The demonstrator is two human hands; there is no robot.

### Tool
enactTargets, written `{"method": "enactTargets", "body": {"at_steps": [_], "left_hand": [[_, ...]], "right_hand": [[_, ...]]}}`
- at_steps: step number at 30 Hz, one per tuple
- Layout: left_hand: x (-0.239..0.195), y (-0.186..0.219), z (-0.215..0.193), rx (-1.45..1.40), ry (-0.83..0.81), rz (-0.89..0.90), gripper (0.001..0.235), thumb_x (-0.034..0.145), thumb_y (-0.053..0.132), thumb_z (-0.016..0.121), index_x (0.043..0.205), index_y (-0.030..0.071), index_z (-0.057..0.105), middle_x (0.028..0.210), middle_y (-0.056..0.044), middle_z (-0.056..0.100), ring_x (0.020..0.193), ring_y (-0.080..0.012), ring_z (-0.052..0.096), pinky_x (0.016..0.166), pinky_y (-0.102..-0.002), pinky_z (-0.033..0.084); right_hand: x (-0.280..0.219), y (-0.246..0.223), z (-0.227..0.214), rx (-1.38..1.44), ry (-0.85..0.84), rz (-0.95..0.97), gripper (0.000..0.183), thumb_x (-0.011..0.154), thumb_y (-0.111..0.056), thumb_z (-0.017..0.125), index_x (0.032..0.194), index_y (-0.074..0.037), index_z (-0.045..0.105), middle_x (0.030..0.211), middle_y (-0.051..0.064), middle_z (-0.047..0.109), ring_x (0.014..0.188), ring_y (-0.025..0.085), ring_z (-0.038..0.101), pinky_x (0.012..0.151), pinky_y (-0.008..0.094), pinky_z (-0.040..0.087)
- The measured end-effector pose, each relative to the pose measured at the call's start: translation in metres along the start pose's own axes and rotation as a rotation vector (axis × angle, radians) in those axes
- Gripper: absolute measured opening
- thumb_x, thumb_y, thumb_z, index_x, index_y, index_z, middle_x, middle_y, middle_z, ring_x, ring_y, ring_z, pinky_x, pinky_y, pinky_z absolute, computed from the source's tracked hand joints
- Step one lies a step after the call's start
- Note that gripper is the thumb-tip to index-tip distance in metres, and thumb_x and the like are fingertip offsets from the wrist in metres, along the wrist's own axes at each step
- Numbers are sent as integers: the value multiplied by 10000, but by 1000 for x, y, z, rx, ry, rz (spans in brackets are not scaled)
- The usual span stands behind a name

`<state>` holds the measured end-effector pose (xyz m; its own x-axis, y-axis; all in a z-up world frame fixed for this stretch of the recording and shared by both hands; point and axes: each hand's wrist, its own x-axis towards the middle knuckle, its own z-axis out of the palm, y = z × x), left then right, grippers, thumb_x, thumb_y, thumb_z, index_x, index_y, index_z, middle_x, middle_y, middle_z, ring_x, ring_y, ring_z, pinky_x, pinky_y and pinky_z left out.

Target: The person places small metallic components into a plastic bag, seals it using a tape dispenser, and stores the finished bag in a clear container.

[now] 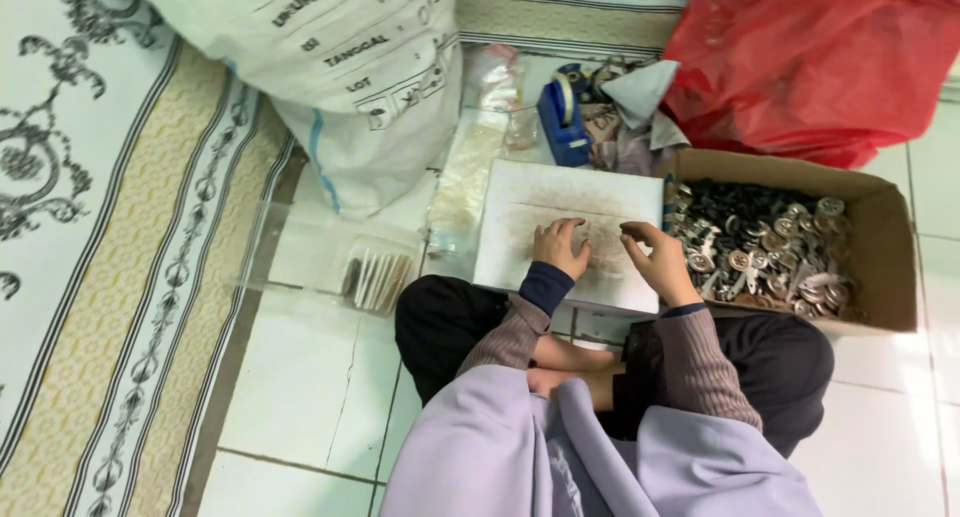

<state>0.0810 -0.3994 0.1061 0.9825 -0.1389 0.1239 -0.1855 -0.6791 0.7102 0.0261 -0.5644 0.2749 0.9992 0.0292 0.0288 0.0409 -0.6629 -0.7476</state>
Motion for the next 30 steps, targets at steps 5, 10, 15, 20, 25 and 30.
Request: {"method": "enactTargets", "body": {"at_steps": [5,10,15,20,25,30], "left_hand": [[5,16,65,-172,-41,50,421,909,259,665,1302,136,582,1356,-174,549,1217,-411,615,1095,-574,444],[9,48,134,-295,-93,128,456,852,267,720,1280,160,602,1297,-138,579,1239,-383,607,1083,-499,477],[17,124,156,-150,-199,286,360,902,263,675,1226,108,657,1203,-116,645,1245,-302,604,1132,-431,425],[29,175,183,109,-168,440,248,916,247,602,1139,184,688,1186,-58,679,1228,-255,625,1166,-466,352],[29,157,217,179,-531,222,365,964,252,571,1311,149,611,1335,-117,661,1277,-291,615,1200,-482,359],[28,155,199,440,-681,151,356,986,115,537,1338,106,596,1405,-135,583,1269,-287,581,1047,-452,473]], "right_hand": [[-18,57,-31,4,63,132,300,1051,-187,615,1278,-7,689,1163,231,733,1136,399,682,995,539,525],[-35,108,-60,35,96,221,326,1062,-193,604,1313,5,669,1203,251,713,1155,426,665,984,565,528],[-39,142,-98,-17,107,354,395,1035,-208,627,1329,54,643,1241,316,677,1169,465,648,987,605,513],[-34,249,-91,-135,94,481,452,990,-257,677,1354,10,653,1288,315,651,1186,493,632,960,610,531],[-22,287,-60,-278,-15,620,529,943,-260,675,1411,-23,614,1394,350,544,1228,518,607,954,630,537],[-12,267,-49,-531,-176,539,552,858,-304,731,1373,-117,661,1408,265,550,1198,489,637,906,584,595]]}}
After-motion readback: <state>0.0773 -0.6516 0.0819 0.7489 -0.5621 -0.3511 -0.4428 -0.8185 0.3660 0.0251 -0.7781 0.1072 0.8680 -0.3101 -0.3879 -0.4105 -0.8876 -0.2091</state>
